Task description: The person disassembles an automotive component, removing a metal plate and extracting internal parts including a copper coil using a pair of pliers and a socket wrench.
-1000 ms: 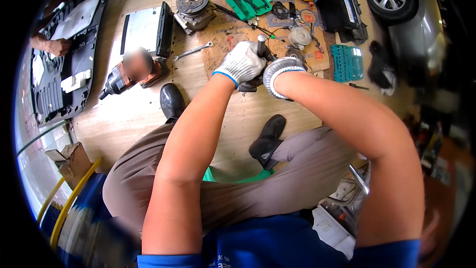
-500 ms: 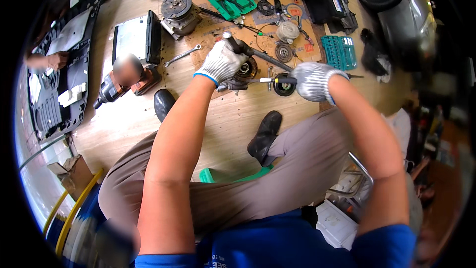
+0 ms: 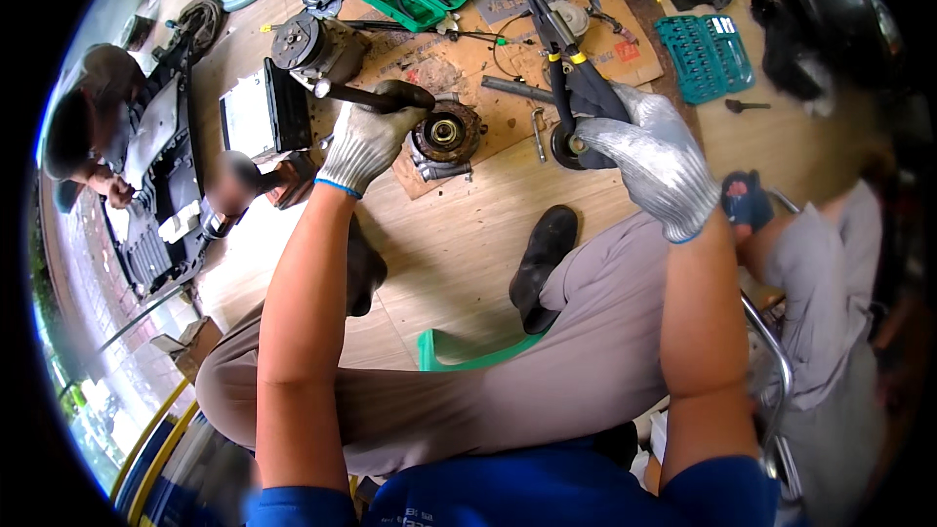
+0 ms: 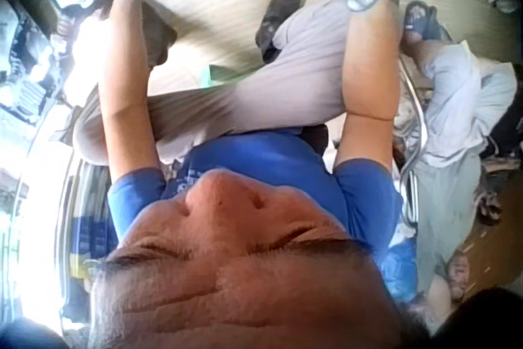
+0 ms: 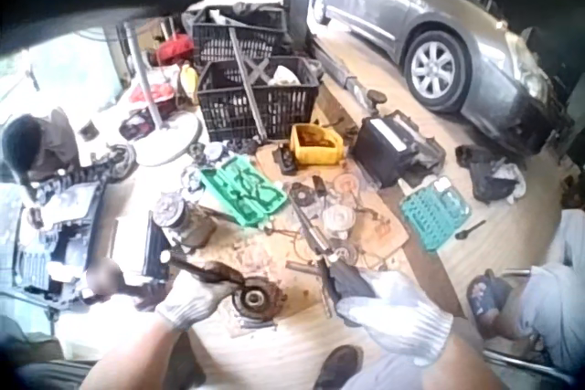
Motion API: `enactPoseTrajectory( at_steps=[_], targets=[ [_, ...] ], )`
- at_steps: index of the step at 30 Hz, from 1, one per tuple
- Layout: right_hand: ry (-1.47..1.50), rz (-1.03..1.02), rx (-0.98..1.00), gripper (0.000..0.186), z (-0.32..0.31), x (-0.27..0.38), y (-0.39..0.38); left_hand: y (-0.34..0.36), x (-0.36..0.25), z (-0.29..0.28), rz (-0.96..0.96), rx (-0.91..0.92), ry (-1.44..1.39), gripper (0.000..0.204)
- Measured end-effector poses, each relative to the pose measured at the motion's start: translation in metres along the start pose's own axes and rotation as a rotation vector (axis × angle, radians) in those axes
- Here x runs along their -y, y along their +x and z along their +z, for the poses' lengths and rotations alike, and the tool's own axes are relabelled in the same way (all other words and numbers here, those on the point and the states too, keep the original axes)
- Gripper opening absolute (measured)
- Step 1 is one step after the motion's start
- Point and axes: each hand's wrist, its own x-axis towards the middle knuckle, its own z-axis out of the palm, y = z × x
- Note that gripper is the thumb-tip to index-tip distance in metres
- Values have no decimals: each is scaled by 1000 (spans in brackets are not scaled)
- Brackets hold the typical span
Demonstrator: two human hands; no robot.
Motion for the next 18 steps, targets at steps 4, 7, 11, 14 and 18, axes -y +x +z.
enactPoseTrajectory(
  at_steps=[4, 7, 11, 14, 18],
  targets=[
    [92, -51, 22, 22, -13, 2, -3, -7, -5, 18, -69, -97, -90, 18],
    [175, -92, 35, 22, -20, 3, -12, -17, -5, 38, -68, -203, -120, 19],
    [280, -108, 68, 34, -29, 7, -29, -19, -6, 46, -92, -271, -160, 18],
    [294, -80, 44, 41, -35, 5, -38, -9, -6, 39, -65, -260, -193, 18],
    [353, -127, 17, 41, -36, -4, -38, -3, -6, 38, -34, -251, -125, 17]
  ],
)
